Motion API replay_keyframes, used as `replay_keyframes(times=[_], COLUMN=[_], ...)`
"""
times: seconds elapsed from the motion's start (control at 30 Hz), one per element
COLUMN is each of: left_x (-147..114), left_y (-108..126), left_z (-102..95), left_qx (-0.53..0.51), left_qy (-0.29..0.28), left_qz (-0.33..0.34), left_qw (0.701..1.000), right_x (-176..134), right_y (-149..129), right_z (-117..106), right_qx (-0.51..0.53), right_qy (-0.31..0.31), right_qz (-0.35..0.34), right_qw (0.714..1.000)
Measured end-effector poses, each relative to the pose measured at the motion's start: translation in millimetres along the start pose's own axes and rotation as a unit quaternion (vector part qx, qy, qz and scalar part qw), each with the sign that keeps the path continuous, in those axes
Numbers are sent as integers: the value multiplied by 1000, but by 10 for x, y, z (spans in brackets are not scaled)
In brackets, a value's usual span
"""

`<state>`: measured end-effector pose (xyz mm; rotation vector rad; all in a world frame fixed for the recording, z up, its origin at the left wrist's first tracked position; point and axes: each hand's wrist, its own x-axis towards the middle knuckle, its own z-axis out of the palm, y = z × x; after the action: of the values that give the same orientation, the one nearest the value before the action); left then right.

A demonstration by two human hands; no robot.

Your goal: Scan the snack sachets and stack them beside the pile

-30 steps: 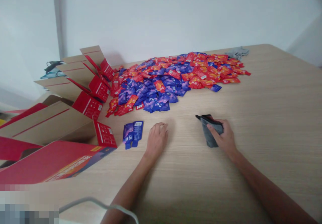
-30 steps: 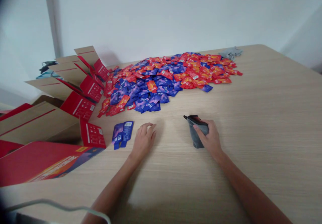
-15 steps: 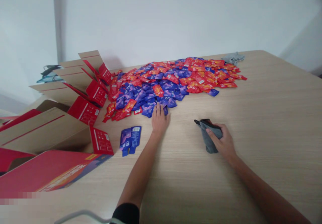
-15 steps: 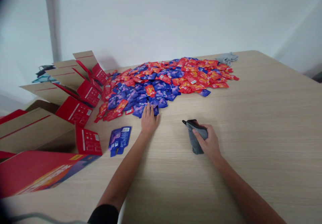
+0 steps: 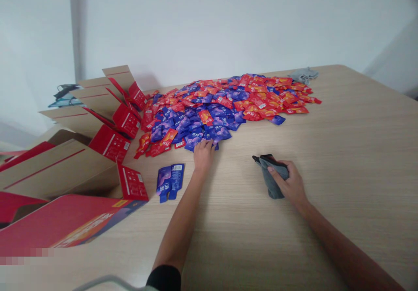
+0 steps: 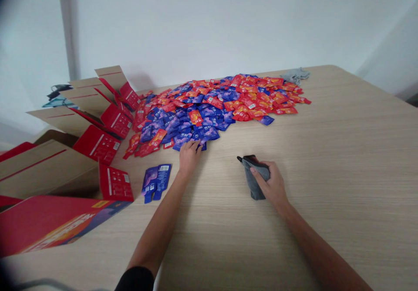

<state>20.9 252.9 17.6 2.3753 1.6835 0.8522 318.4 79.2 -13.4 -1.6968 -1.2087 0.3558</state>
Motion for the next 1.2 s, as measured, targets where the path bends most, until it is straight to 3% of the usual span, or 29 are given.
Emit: replay_keyframes(times=[0.17,0.27,0.37,0.5,0.57,0.63,0.73,0.83,0.97,1.07,1.13,1.2], left_x=[-422,-806,-1205,-1671,-1837,-1949,-2060,-2185,-2398,-2517,-2563,-2596], left_y=[333,536,674,756,780,807,848,845,725,620,583,577], left_z=[-334,-439,-414,-303,-288,-313,-394,-480,-578,-635,-659,-673], left_qx=[-122,-230,-324,-379,-367,-307,-155,-39,-51,-88,-95,-97], left_qy=[-20,-103,-210,-268,-269,-256,-219,-155,-89,-110,-120,-124], left_qz=[12,11,3,-38,-65,-48,57,132,231,307,323,324], left_qw=[992,968,923,885,888,915,962,978,968,941,934,933], right_x=[-1,2,5,11,16,19,12,4,28,10,-89,-284], right_y=[-2,-2,-5,-5,-3,-1,1,15,-5,-158,-342,-545], right_z=[-6,-14,-23,-30,-34,-40,-45,-38,-50,-113,-162,-183], right_qx=[5,6,9,13,14,14,8,4,-14,-36,-35,-22], right_qy=[10,22,33,36,38,40,37,30,6,-10,-27,-84], right_qz=[6,20,37,46,40,32,27,21,-8,-48,-96,-160], right_qw=[1000,1000,999,998,998,999,999,999,1000,998,994,983])
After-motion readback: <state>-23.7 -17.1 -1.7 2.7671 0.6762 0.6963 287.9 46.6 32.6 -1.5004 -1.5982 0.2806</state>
